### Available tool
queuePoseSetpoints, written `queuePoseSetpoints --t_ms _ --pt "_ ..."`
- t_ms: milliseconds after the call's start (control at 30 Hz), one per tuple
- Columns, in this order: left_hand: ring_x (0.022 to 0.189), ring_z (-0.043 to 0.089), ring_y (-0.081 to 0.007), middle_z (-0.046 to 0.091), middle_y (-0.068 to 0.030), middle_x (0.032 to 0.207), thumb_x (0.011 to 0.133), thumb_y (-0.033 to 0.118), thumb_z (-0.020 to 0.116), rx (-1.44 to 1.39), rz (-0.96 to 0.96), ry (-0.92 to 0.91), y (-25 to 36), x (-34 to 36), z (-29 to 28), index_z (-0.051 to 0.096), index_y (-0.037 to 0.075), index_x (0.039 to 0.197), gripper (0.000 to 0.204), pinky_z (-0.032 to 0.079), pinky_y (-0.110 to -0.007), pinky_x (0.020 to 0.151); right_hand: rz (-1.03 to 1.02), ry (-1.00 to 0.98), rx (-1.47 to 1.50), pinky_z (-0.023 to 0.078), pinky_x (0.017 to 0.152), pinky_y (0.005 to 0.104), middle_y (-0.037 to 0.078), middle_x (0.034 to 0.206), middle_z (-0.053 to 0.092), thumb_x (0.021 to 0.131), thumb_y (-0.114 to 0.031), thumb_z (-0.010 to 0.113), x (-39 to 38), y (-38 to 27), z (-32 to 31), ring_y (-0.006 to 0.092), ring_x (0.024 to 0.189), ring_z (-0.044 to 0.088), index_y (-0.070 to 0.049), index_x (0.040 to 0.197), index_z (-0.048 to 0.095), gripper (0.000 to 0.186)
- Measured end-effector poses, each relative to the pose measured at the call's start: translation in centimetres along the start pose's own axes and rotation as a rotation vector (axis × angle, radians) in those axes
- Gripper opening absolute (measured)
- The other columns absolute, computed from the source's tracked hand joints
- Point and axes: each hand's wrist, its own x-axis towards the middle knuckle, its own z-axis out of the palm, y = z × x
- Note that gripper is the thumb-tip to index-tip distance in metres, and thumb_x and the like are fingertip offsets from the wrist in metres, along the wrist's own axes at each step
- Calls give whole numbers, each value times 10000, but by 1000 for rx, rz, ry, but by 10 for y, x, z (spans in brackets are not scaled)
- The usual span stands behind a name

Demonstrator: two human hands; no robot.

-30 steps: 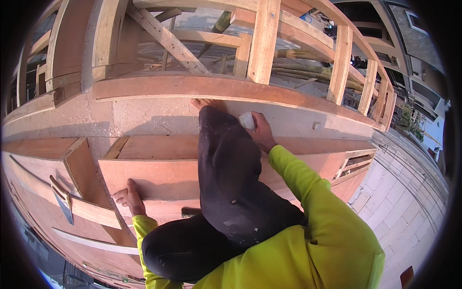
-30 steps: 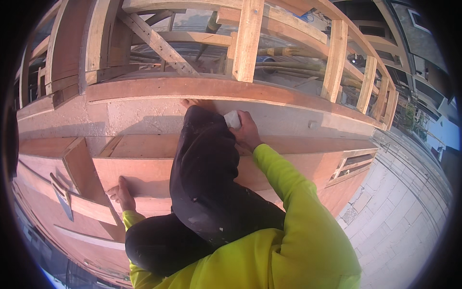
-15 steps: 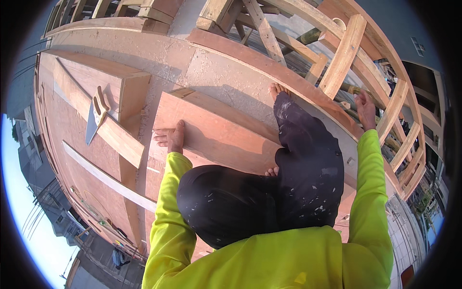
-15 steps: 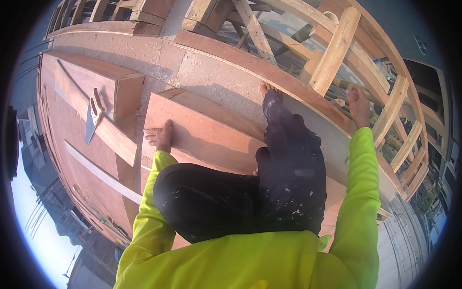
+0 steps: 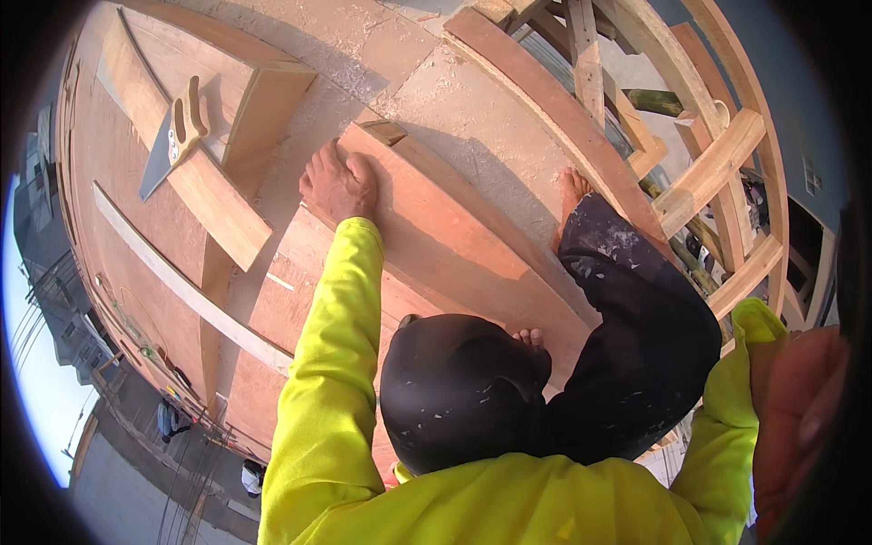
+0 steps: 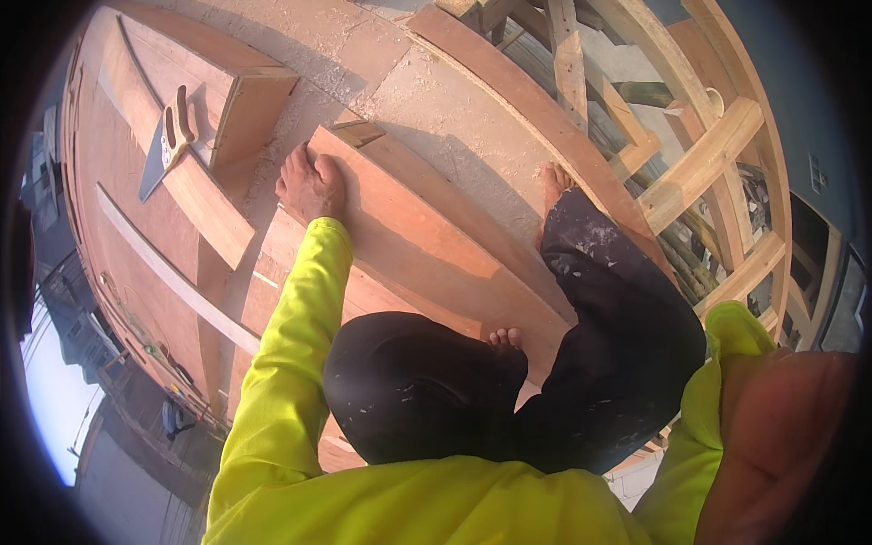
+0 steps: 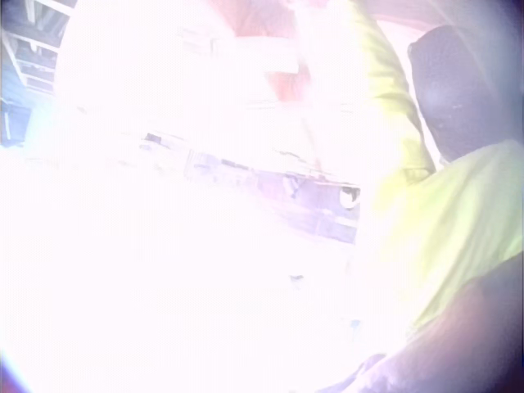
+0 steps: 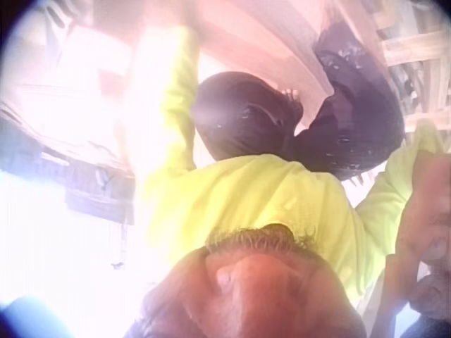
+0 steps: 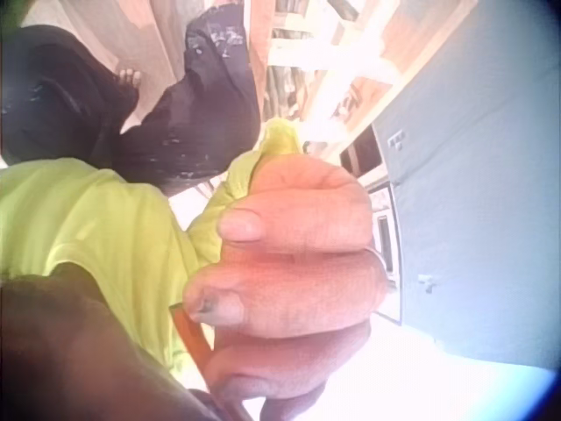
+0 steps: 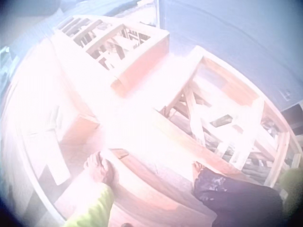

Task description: The person measures and marks plywood sheets with a pencil, then cuts them using a hand saw to fit the roof framing. The person positions the cut pieces onto the roof structure and secures them with a hammer and nails.

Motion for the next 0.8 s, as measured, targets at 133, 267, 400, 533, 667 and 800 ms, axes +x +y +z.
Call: queuePoseSetpoints --t_ms 133,267,400,533,667,800 --pt "1098 588 -310 662 -127 1106 829 265 524 -35 -40 -33 -3 2 -5 654 60 1178 425 354 -483 1071 60 -22 5 517 808 366 83 1097 644 1014 -252 561 17 21 1 210 943 596 -35 1206 620 296" --pt "1089 585 -315 652 -129 1084 827 274 530 -26 -65 -77 6 3 -10 649 58 1173 424 358 -487 1071 295 154 -76 500 787 325 64 1024 641 1008 -213 564 13 57 9 165 880 580 -21 1199 614 275" --pt "1100 585 -314 656 -133 1105 838 271 527 53 -35 -54 -12 9 -16 644 59 1184 423 357 -487 1073 799 272 29 482 767 284 45 951 639 1002 -173 566 5 191 65 119 816 564 -8 1192 608 256" --pt "1096 588 -318 656 -130 1107 853 255 509 -33 -35 -66 2 3 -4 639 49 1203 427 349 -472 1070 851 277 129 497 761 333 100 884 670 1005 -222 540 -19 311 141 185 803 615 -14 1144 652 274" --pt "1099 585 -334 652 -141 1096 867 254 478 -67 -17 -75 -5 -3 7 636 32 1201 431 356 -454 1052 829 457 361 515 779 356 147 905 715 980 -202 535 -32 373 210 209 832 670 -24 1156 695 297" --pt "1047 598 -392 645 -214 1102 864 230 449 -46 -53 -74 -11 -1 5 612 -33 1213 466 437 -473 978 818 394 428 530 797 359 169 886 727 949 -217 553 -37 397 232 255 843 711 -47 1146 727 313"
